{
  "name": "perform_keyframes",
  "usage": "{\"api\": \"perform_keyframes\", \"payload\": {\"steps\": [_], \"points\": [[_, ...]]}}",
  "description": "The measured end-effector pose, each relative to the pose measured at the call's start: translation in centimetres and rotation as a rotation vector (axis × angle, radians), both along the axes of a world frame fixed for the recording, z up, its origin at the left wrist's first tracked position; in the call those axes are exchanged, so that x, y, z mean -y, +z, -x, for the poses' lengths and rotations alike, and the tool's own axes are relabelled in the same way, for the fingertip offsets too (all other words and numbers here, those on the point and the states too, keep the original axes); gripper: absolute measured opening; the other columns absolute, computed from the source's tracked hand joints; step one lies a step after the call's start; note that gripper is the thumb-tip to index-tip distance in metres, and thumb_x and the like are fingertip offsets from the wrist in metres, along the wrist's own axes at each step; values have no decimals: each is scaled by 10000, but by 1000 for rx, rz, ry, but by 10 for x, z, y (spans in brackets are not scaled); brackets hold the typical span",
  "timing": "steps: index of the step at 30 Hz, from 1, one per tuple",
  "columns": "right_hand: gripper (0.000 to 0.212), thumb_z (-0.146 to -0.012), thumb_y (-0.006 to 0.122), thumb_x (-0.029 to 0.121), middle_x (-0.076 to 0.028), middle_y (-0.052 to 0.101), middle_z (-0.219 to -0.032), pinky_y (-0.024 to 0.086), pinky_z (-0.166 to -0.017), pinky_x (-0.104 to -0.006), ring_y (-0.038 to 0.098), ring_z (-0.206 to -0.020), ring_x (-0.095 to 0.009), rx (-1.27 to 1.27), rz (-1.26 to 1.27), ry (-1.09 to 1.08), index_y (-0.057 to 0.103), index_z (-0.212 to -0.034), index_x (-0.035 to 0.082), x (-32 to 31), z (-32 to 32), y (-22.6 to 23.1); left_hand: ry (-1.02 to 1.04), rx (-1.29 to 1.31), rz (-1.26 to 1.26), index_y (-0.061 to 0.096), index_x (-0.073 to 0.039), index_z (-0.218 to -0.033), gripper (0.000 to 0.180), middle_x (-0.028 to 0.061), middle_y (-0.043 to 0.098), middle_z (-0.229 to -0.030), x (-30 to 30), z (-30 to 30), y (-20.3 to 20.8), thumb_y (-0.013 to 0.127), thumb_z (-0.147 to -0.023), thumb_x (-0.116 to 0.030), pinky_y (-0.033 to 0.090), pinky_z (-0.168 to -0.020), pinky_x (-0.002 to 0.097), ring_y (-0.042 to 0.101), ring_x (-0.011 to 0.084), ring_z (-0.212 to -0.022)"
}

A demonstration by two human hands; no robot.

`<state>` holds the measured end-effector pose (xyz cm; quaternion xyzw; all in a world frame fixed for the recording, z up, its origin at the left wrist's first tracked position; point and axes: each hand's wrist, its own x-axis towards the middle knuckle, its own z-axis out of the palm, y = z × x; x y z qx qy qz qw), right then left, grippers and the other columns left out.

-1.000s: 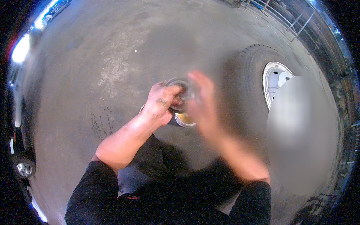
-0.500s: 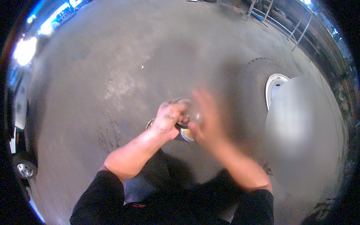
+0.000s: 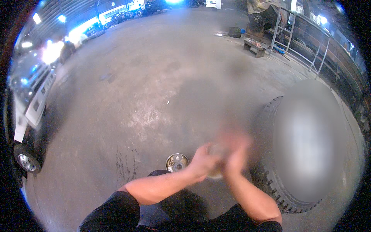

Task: The person sits on the floor and applies grease from a container onto a wheel bearing by hand. After finishing, they stand, walk to a vehicle, and wipe their hands with a cloth.

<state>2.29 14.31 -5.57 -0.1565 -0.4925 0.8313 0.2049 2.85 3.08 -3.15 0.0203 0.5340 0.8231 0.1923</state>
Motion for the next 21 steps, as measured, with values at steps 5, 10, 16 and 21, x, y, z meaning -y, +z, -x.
{"api": "perform_keyframes", "payload": {"steps": [5, 10, 16, 21], "points": [[656, -959, 238, 597, -210, 608, -1086, 496, -840, -410, 607, -986, -309, 22, 152, 2, 500, -1148, 26, -4, 2, -11, -14, -51, 104, 595, 3, -1031, 261, 66, 638, -894, -4, -7, 0, 611, -780, -63, 476, -729, 298, 597, 142, -803], [642, -967, 253, 576, -216, 619, -1057, 504, -835, -423, 621, -943, -314, 6, 117, -16, 496, -1138, 7, -8, 5, -6, 104, -260, 546, 634, 2, -1002, 217, 149, 672, -848, -3, -7, 15, 619, -818, -112, 492, -704, 328, 638, 181, -756], [702, -963, 205, 598, -218, 626, -1073, 492, -875, -415, 621, -970, -309, -70, -174, 28, 501, -1165, -6, -11, 2, 0, -21, -295, 557, 579, 53, -1076, 305, 219, 657, -872, 1, 1, 8, 571, -786, -40, 505, -755, 366, 666, 280, -841], [772, -951, 185, 622, -215, 621, -1063, 477, -890, -429, 620, -970, -323, -62, 3, 19, 553, -1071, -46, -10, -4, 28, 111, -449, 513, 552, 97, -1035, 283, 190, 664, -854, 1, 16, -21, 504, -783, -22, 498, -747, 330, 633, 227, -793]]}}
